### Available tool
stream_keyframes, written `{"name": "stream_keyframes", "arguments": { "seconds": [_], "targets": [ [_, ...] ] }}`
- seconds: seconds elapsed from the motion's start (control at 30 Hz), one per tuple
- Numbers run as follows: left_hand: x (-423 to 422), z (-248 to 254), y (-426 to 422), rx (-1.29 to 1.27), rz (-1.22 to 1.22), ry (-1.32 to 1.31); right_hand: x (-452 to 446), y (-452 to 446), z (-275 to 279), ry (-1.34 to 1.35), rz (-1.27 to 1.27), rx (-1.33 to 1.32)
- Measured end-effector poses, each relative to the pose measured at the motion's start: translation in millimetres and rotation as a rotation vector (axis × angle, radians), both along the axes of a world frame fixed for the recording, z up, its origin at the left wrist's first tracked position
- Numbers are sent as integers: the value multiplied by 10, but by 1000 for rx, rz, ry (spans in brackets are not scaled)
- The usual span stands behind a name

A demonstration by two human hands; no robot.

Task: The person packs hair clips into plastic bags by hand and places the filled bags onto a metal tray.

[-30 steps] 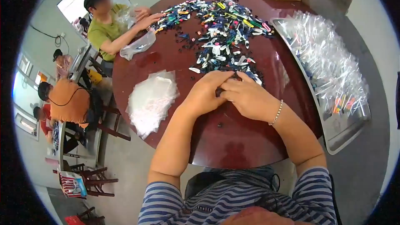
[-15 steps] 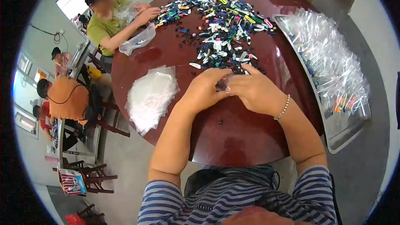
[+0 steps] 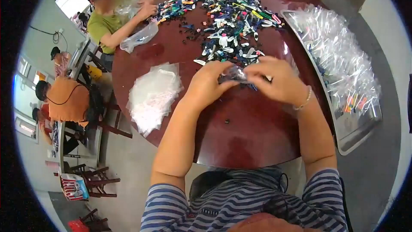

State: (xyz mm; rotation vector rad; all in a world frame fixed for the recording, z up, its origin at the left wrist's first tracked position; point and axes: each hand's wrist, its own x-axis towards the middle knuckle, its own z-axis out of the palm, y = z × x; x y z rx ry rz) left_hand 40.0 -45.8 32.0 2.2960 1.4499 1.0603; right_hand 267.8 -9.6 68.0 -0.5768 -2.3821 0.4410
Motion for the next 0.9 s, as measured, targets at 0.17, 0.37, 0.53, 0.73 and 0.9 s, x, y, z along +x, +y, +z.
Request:
{"name": "stream_keyframes", "arguments": {
  "seconds": [0.17, 0.37, 0.53, 0.73, 0.9],
  "targets": [
    [-27, -54, 33, -4, 126, -51, 354, 281, 5, 61, -347, -225],
    [-58, -94, 73, -50, 205, -125, 506, 466, -280, -148, -289, -301],
    [-40, -112, 65, -51, 213, -120, 456, 523, -515, -346, -391, -159],
    [27, -132, 45, -55, 169, -92, 311, 549, -684, -249, -419, -104],
    [49, -136, 19, -53, 155, -73, 340, 602, -705, -197, -411, -96]
  ]
}}
